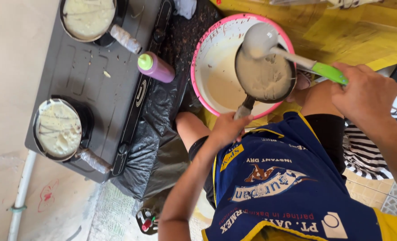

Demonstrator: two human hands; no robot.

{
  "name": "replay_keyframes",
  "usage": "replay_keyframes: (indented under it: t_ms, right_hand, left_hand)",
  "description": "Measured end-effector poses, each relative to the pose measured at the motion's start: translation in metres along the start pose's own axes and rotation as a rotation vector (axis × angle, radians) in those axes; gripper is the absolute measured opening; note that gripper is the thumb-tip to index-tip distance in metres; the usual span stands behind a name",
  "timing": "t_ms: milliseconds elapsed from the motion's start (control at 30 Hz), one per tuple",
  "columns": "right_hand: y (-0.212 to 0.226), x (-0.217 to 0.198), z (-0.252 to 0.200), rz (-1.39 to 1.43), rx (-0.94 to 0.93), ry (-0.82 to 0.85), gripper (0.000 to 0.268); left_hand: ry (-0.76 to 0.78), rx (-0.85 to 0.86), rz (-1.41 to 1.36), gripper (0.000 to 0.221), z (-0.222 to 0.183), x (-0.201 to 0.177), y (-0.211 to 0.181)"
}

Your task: Making crepes by pouring batter into pans and spreading it using a ladle across multiple cooking surfaces.

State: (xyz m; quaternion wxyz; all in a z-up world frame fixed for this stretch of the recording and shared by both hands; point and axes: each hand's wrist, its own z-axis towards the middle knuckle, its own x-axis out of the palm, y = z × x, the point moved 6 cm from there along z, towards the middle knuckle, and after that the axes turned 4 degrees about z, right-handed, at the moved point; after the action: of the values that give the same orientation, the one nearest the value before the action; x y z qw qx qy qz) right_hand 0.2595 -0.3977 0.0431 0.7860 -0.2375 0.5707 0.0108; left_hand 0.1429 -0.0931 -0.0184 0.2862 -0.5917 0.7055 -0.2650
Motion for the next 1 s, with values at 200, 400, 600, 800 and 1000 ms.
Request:
replay_keyframes:
  t_ms: [200, 400, 600, 800, 1000]
  right_hand:
    - [-0.02, -0.04, -0.008, 0.267, -0.014, -0.17, 0.046]
    - [-0.045, -0.005, -0.02, 0.624, 0.026, -0.191, 0.055]
    - [-0.036, -0.032, -0.009, 0.584, -0.014, -0.215, 0.053]
    - [-0.017, -0.059, -0.002, 0.443, -0.088, -0.257, 0.054]
    - [-0.033, -0.024, 0.0, 0.35, -0.077, -0.244, 0.047]
  left_hand:
    - [-0.036, 0.138, -0.173, 0.028, 0.011, 0.016, 0.042]
    - [0.12, 0.274, -0.48, 0.024, 0.029, 0.04, 0.054]
    - [0.21, 0.307, -0.572, 0.025, 0.03, 0.053, 0.053]
    - [0.218, 0.284, -0.582, 0.025, 0.026, 0.056, 0.051]
    - [0.211, 0.301, -0.539, 0.023, 0.026, 0.046, 0.05]
